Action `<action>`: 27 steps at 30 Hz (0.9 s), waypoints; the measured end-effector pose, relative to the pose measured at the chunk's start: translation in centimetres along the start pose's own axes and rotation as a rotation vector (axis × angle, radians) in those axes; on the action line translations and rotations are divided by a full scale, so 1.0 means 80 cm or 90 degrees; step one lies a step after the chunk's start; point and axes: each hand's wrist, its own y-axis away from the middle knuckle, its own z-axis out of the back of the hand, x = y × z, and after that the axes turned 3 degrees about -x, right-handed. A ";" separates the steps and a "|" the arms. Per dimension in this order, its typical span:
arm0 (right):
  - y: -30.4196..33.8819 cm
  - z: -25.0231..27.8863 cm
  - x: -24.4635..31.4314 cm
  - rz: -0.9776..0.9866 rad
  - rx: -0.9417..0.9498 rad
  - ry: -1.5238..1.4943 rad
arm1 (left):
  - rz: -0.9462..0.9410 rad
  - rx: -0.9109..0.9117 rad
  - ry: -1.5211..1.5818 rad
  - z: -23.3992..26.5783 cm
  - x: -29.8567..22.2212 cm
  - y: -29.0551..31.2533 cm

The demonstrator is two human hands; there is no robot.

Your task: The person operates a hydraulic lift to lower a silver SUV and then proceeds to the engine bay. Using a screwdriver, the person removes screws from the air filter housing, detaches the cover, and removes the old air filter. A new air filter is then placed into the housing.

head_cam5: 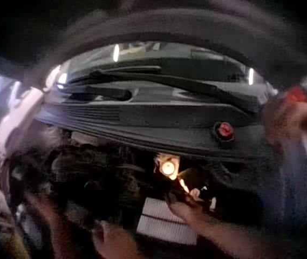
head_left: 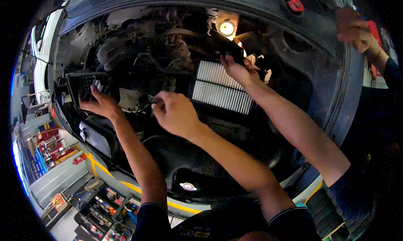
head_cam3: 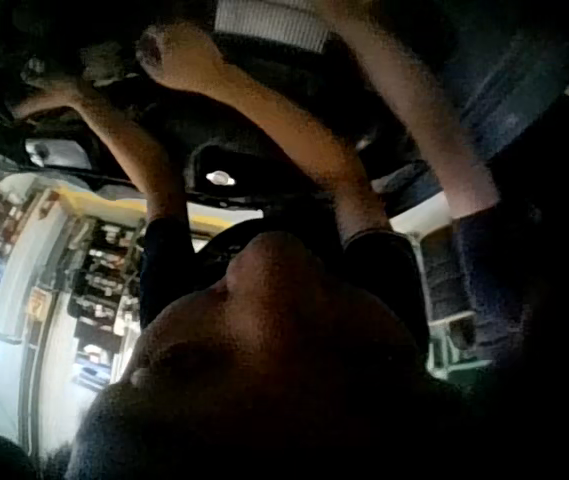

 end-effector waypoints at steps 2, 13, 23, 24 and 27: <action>0.003 -0.003 0.001 0.015 -0.023 0.042 | -0.027 0.010 -0.012 -0.007 -0.005 0.008; 0.005 0.008 0.023 -0.021 0.072 0.042 | -0.095 0.054 -0.220 -0.018 -0.004 0.018; -0.006 0.028 0.038 -0.036 0.031 -0.048 | -0.318 0.050 -0.127 -0.022 -0.049 0.025; -0.006 0.024 0.031 -0.015 -0.056 -0.072 | -0.374 0.079 -0.111 -0.035 -0.062 0.035; -0.008 0.022 0.036 0.014 -0.227 -0.189 | -0.301 0.245 -0.036 -0.061 -0.100 0.065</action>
